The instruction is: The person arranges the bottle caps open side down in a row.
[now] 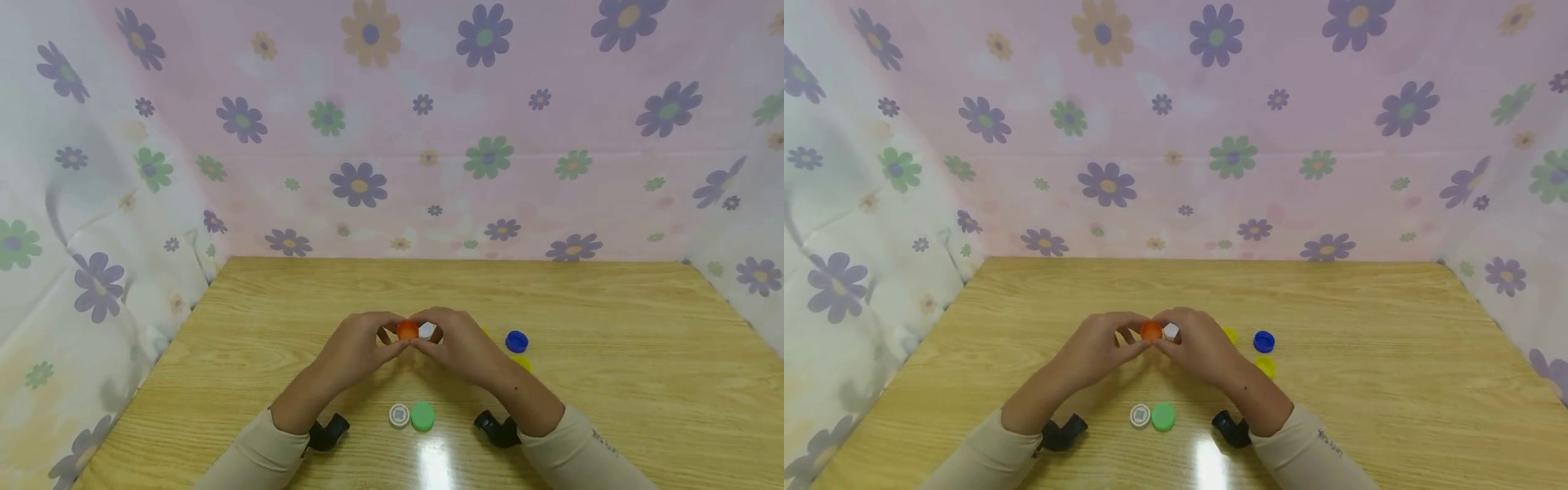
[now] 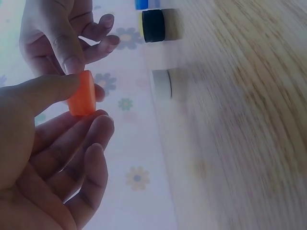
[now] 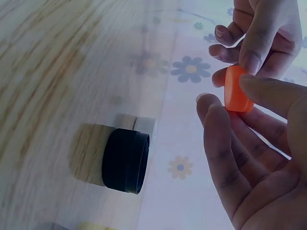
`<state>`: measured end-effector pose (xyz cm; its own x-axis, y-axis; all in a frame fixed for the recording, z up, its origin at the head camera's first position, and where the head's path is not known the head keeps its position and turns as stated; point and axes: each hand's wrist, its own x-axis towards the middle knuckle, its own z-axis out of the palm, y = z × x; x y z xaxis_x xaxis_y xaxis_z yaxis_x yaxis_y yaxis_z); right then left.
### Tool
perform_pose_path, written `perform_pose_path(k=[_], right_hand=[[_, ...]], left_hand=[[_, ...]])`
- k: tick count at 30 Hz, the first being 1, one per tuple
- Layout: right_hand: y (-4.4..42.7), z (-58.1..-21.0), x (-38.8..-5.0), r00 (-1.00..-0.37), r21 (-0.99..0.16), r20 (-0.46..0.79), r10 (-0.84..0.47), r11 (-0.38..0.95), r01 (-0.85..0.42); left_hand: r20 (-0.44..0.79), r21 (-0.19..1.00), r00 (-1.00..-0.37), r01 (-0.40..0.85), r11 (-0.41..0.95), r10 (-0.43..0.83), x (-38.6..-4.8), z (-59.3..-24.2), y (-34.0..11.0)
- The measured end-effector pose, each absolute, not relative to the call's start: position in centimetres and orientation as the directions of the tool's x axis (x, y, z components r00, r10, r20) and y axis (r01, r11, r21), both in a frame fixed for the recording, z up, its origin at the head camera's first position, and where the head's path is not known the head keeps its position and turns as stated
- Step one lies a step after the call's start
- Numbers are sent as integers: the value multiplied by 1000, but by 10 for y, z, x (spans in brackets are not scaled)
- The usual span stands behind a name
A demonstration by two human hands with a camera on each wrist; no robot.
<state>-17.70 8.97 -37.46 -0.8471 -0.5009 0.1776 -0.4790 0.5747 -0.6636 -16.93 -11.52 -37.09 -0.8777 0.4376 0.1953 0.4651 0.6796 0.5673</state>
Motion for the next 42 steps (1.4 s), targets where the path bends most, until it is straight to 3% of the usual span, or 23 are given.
perform_pose_path(k=[9, 21, 42], right_hand=[[91, -373, -177, -863, -703, 180, -472, 552, -449], [92, -371, -176, -890, -739, 258, -377, 516, -433], [92, -369, -173, -896, -780, 257, -361, 469, -413]], left_hand=[[233, 581, -878, 470, 665, 418, -167, -370, -115], [373, 560, -859, 510, 653, 351, -168, -369, -114], [349, 648, -881, 473, 597, 319, -166, -371, -113]])
